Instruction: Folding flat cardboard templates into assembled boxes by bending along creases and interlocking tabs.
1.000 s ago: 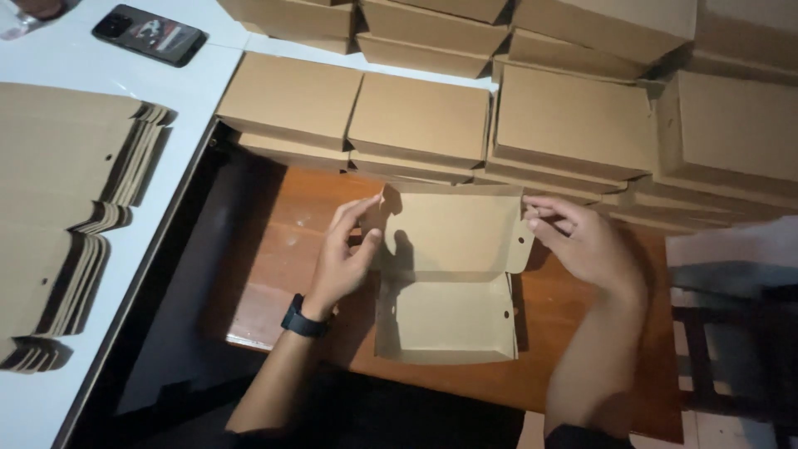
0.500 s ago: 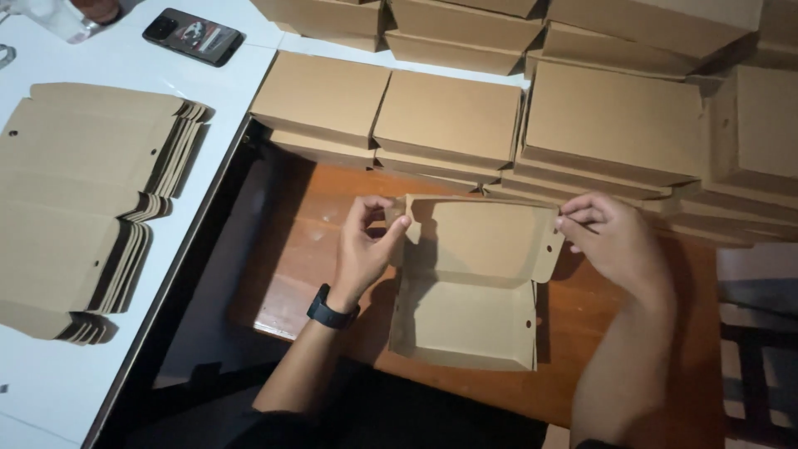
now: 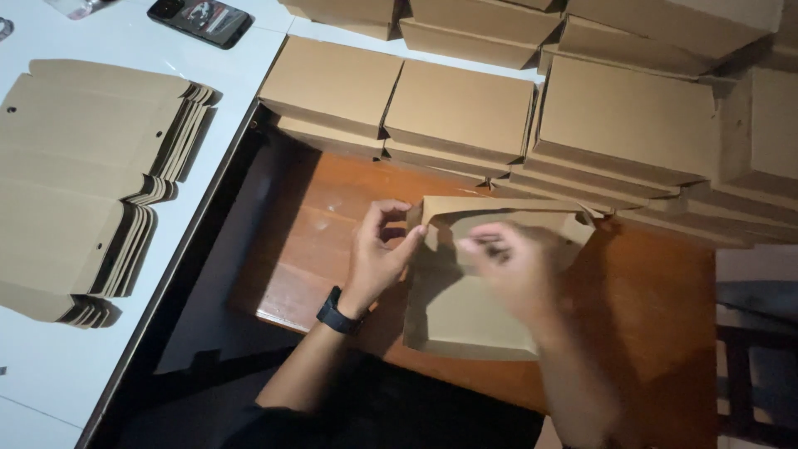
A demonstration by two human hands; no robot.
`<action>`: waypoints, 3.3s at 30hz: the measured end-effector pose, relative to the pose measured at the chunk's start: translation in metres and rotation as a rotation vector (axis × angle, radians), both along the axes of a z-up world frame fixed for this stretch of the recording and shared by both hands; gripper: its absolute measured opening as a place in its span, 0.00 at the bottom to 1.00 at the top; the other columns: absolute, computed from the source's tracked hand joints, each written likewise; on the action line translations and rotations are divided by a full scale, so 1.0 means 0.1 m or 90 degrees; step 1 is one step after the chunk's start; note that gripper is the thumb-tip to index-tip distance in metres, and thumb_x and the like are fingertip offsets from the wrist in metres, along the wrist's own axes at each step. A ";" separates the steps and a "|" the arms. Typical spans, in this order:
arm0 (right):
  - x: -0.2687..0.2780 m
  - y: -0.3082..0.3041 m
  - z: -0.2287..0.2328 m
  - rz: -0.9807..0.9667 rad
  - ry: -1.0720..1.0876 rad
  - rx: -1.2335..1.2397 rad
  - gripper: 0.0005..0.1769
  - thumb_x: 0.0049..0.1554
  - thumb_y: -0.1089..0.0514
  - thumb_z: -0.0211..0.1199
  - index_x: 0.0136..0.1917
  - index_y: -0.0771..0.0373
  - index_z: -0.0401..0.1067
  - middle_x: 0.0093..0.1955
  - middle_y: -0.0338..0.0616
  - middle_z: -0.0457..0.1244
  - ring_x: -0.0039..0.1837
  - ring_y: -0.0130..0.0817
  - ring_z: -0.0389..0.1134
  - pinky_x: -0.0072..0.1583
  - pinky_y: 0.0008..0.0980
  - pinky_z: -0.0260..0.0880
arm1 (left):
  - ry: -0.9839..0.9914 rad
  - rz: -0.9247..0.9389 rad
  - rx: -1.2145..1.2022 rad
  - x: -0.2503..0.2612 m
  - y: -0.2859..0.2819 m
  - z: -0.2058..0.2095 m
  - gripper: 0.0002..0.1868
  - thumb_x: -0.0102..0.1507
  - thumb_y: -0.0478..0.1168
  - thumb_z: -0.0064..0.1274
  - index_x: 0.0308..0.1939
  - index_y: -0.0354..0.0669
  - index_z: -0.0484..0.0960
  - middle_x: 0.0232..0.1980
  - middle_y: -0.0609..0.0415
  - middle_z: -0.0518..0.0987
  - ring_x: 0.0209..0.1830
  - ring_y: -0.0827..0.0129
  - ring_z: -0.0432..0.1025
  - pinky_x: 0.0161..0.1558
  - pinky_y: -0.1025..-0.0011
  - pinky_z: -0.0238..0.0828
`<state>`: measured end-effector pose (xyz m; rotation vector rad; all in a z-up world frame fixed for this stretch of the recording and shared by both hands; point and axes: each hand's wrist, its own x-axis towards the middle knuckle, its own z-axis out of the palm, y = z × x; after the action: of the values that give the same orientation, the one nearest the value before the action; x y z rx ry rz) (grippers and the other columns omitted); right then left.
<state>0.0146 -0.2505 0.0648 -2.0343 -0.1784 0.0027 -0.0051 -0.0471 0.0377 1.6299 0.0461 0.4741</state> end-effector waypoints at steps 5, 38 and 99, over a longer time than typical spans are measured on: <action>0.00 0.39 -0.21 -0.010 -0.026 0.010 0.15 0.52 0.54 0.74 0.51 0.59 0.78 0.43 0.43 0.73 0.42 0.30 0.73 0.41 0.26 0.73 | -0.024 -0.010 -0.005 -0.12 0.05 0.02 0.15 0.59 0.33 0.65 0.48 0.41 0.79 0.45 0.48 0.84 0.45 0.58 0.81 0.42 0.64 0.82; -0.16 0.70 -0.07 0.003 0.030 0.096 0.02 0.55 0.64 0.68 0.42 0.65 0.79 0.29 0.47 0.68 0.34 0.27 0.67 0.39 0.25 0.67 | -0.013 0.034 -0.170 -0.16 0.14 -0.13 0.18 0.56 0.34 0.69 0.44 0.39 0.76 0.33 0.45 0.85 0.29 0.74 0.76 0.31 0.81 0.71; -0.29 0.57 -0.21 0.104 -0.079 0.141 0.15 0.60 0.67 0.58 0.60 0.71 0.75 0.47 0.62 0.70 0.33 0.38 0.73 0.38 0.37 0.75 | -0.054 -0.153 -0.106 -0.15 0.15 -0.16 0.23 0.63 0.34 0.60 0.62 0.36 0.77 0.55 0.45 0.77 0.56 0.59 0.74 0.57 0.59 0.75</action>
<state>-0.0146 -0.1933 0.0441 -1.7958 -0.4059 -0.0400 -0.0201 -0.0321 0.0222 1.4286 -0.1685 0.3446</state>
